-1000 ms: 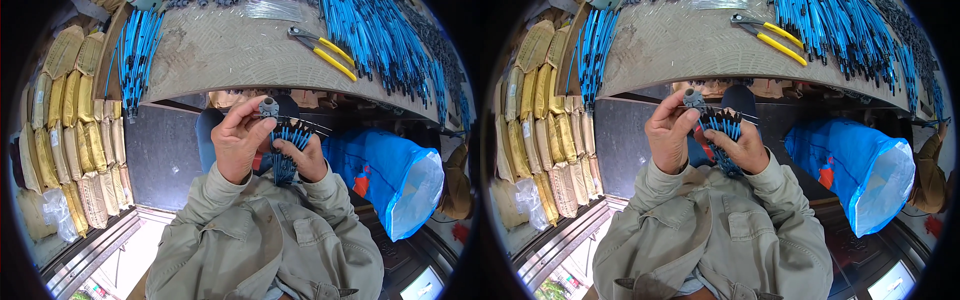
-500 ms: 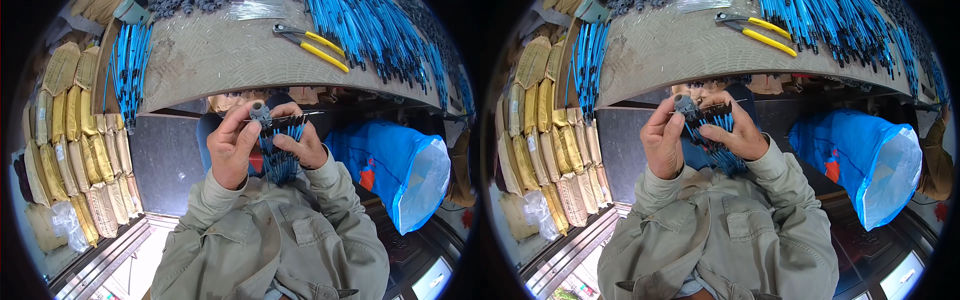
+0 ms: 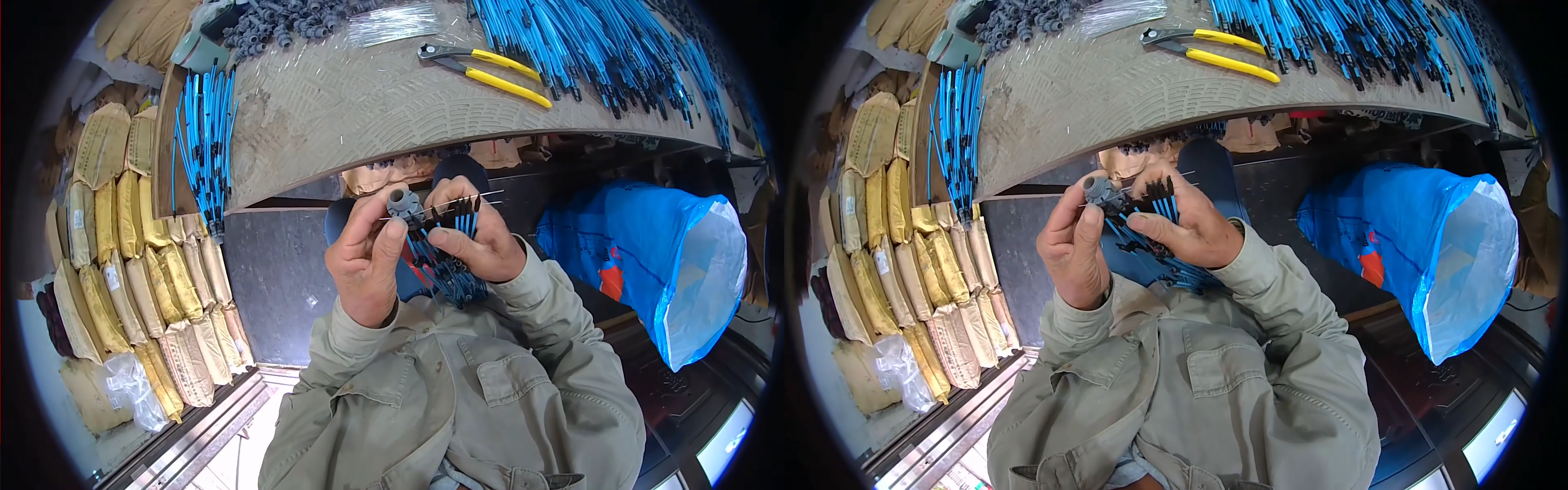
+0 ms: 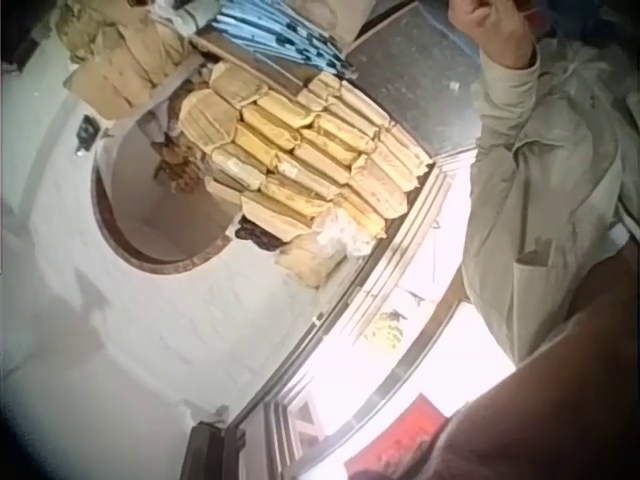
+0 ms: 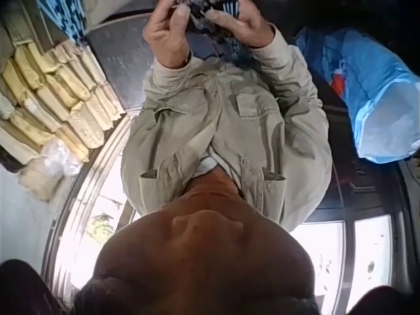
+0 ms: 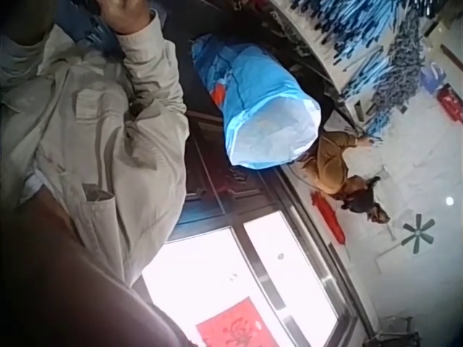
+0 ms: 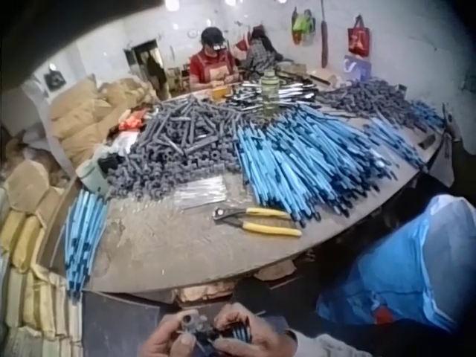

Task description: The person trims an umbrella frame component using pliers, gathers blue ribs from the table, threads a wire through the ends of the ribs, and secures the ribs around a plastic hub by hand.

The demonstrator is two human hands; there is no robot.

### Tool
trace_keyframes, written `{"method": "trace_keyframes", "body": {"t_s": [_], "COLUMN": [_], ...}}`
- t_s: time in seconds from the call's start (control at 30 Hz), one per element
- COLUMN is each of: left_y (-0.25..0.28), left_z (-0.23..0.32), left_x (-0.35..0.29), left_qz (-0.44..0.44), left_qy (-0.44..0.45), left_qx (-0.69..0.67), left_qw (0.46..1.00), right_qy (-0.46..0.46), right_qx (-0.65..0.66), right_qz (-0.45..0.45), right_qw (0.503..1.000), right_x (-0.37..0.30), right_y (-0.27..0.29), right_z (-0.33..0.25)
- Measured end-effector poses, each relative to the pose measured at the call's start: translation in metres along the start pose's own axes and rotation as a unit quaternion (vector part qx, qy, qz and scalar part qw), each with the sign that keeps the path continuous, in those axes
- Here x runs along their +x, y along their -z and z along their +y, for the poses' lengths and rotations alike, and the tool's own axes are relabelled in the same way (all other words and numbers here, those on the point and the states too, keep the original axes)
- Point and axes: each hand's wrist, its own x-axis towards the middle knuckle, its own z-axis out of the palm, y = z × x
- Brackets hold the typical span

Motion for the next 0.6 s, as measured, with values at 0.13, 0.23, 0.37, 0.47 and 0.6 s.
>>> {"method": "trace_keyframes", "body": {"t_s": [0.13, 0.23, 0.37, 0.47, 0.6], "left_y": [0.002, 0.006, 0.011, 0.001, 0.000], "left_z": [0.002, 0.004, -0.002, -0.004, -0.006], "left_x": [0.001, 0.004, 0.001, -0.003, -0.004], "left_qz": [-0.003, -0.012, -0.024, 0.021, 0.042], "left_qy": [0.019, 0.031, 0.035, 0.021, -0.007], "left_qx": [-0.031, -0.070, -0.077, -0.083, -0.036], "left_qw": [0.999, 0.997, 0.996, 0.996, 0.998], "right_qy": [0.117, 0.131, 0.128, 0.113, 0.074], "right_qx": [-0.190, -0.225, -0.241, -0.238, -0.218], "right_qz": [-0.060, -0.080, -0.074, -0.046, -0.011], "right_qw": [0.973, 0.962, 0.959, 0.964, 0.973], "right_x": [0.006, 0.014, 0.008, 0.001, -0.011], "right_y": [0.003, 0.007, 0.005, 0.001, 0.000], "right_z": [-0.014, -0.022, -0.024, -0.018, -0.014]}}
